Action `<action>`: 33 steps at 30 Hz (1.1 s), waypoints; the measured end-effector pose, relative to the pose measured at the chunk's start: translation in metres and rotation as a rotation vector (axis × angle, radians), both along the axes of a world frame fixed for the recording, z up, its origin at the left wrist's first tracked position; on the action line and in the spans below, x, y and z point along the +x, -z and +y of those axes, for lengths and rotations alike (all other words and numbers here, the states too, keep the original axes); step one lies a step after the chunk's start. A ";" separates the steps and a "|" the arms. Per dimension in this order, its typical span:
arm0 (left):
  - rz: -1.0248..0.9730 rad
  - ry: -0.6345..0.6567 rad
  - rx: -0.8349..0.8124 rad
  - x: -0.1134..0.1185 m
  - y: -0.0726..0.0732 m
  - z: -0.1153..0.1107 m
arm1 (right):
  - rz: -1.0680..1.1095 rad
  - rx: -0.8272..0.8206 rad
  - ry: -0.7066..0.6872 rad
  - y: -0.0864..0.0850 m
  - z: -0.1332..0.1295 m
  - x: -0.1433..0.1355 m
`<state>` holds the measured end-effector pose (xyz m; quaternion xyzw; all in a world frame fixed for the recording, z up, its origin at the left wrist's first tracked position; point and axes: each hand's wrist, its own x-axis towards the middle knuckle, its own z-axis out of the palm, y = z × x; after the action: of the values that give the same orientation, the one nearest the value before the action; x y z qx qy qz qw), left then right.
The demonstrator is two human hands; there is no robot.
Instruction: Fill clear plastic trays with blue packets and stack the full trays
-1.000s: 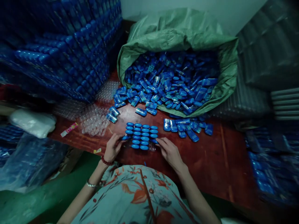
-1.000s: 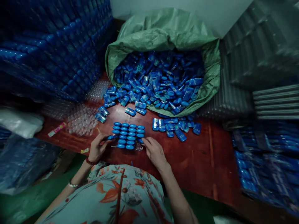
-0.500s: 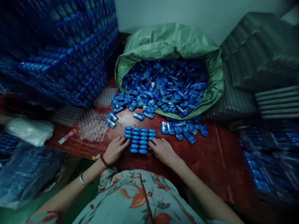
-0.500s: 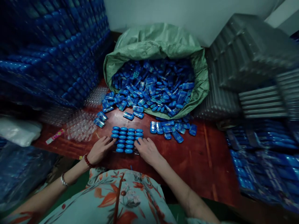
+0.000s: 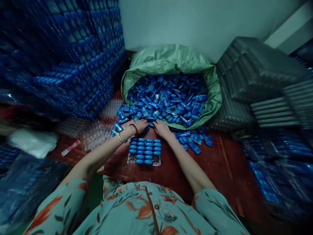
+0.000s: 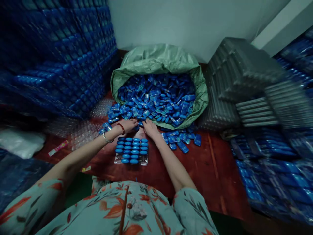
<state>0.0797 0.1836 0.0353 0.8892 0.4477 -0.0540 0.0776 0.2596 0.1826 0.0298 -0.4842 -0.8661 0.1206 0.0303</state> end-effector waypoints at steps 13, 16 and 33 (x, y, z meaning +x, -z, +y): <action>-0.637 -0.505 0.106 -0.104 -0.022 -0.145 | 0.790 -0.230 0.292 -0.012 -0.128 0.097; -0.753 -0.702 0.081 -0.104 -0.024 -0.197 | 0.729 -0.214 0.237 -0.010 -0.160 0.088; -0.363 -0.131 0.216 -0.060 0.020 -0.202 | -0.079 0.085 -0.354 -0.023 -0.156 0.041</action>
<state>0.0198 -0.0179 0.0156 0.8564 0.4864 0.1605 0.0646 0.3006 0.0267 0.0524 -0.3270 -0.9425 0.0680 -0.0050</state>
